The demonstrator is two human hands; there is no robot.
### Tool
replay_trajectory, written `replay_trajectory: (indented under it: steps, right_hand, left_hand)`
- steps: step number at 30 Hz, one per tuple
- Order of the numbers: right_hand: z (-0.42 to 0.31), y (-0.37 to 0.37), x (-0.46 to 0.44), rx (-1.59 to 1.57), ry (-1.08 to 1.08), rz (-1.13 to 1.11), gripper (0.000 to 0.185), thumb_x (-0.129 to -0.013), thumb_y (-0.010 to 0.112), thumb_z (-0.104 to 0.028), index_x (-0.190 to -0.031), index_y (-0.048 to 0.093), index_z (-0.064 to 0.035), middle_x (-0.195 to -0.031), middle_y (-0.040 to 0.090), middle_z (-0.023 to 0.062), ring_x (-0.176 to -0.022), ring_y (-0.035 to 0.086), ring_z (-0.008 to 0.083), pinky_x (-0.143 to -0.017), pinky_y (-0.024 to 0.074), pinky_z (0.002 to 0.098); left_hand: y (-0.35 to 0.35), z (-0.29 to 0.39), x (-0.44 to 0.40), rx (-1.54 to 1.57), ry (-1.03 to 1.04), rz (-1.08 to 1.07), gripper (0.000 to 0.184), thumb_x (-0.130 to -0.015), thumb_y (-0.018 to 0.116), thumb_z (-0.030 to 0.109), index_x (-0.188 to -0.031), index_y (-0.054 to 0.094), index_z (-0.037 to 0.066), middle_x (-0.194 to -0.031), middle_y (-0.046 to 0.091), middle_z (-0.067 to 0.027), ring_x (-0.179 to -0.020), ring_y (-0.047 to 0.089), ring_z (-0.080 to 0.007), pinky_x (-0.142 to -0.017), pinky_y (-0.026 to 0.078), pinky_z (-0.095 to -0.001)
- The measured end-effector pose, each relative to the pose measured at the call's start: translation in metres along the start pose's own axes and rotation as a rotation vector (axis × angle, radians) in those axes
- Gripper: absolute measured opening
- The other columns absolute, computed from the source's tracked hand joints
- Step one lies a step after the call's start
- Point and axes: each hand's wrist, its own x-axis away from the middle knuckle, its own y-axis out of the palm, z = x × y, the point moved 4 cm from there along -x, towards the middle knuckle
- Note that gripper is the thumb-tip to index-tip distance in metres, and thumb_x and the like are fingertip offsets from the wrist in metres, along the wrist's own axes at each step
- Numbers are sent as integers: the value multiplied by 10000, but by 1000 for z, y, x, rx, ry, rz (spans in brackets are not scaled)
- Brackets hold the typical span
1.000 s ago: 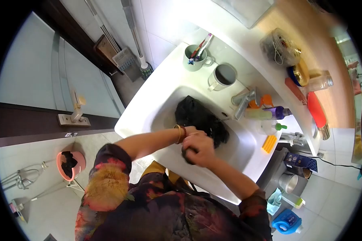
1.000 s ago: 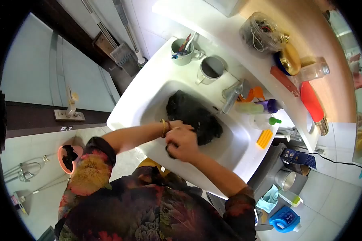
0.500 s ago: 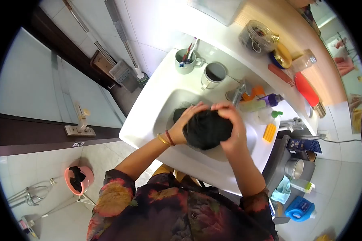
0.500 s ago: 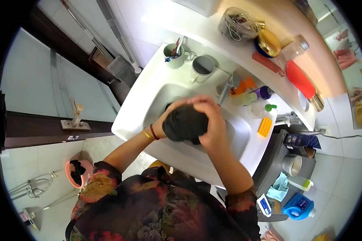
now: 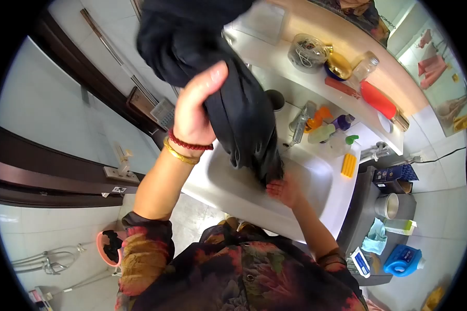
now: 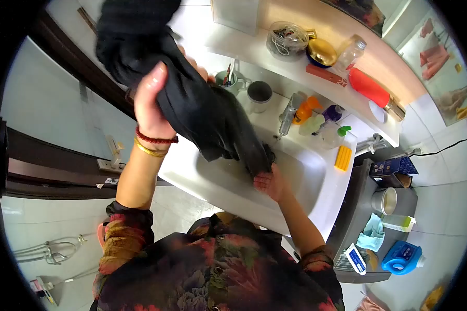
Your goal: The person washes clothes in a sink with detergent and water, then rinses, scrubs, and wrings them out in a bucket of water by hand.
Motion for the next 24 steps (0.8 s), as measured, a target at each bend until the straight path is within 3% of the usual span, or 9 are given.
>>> replay_trajectory:
  steps: [9,11,12,13,15,17,18,21,24]
  right_hand:
    - [22,85,-78,-491,201,-36,983,-737,520,-672,-1343,244,51,-1323,349,258,-1200,380,394,-995,283,541]
    - [8,76,-104,-621,-368,-200,785,-816,515,-539,-1319,312,29,-1319,379,197,-1215,374,352,-1005,287,524]
    - [1,82,-107,-668,-462,-306,498,-854,514,-338,-1190,468,26,-1216,492,161,-1138,466,308,-952,386,459]
    - [0,77,-105,-678,-461,-309,498,-854,514,-338,-1190,468,26,-1216,492,161,-1138,466,308,-952,386,459]
    - [0,47,-91,-519,-277,212,285,-811,515,-188,-998,570,19,-1011,602,142,-951,578,287,-829,482,390]
    - [-7,41,-73,-514,-298,-8,235,-788,511,-152,-938,582,15,-927,617,129,-864,596,274,-781,498,374]
    - [-11,47,-63,-498,-314,-228,190,-766,507,-116,-879,593,10,-842,633,116,-777,614,261,-733,515,358]
    - [-37,84,-14,-410,-269,-253,175,-746,513,-101,-862,592,3,-812,628,110,-746,611,252,-738,512,364]
    - [-60,114,12,-405,-245,-402,266,-782,482,-109,-1000,570,15,-945,627,135,-843,613,266,-787,505,377]
  left_hand:
    - [79,43,3,197,101,-73,378,-869,444,397,-1101,447,98,-876,491,-18,-830,468,-177,-934,304,-417]
    - [88,46,19,248,-23,-147,411,-858,460,423,-1124,410,115,-854,460,3,-824,461,-150,-921,295,-413]
    - [78,48,26,242,70,-132,427,-853,469,440,-1130,381,128,-843,435,17,-820,454,-130,-911,291,-408]
    - [69,50,34,170,93,-145,407,-850,491,420,-1115,385,130,-840,431,18,-820,453,-126,-902,301,-400]
    - [41,55,52,91,54,-37,389,-847,516,382,-1116,384,133,-843,434,12,-820,455,-132,-903,329,-396]
    - [3,50,63,106,39,-34,378,-838,544,341,-1112,387,133,-831,427,0,-822,458,-146,-901,360,-397]
    - [-24,42,70,79,6,42,378,-834,550,331,-1113,409,119,-878,459,-15,-869,475,-170,-915,367,-414]
    - [-102,2,93,85,-150,332,473,-829,557,306,-1205,427,49,-1104,524,-119,-1036,515,-280,-922,407,-460]
    - [-134,-44,99,218,-213,278,528,-841,553,274,-1274,380,25,-1300,434,-144,-1169,449,-295,-983,377,-443]
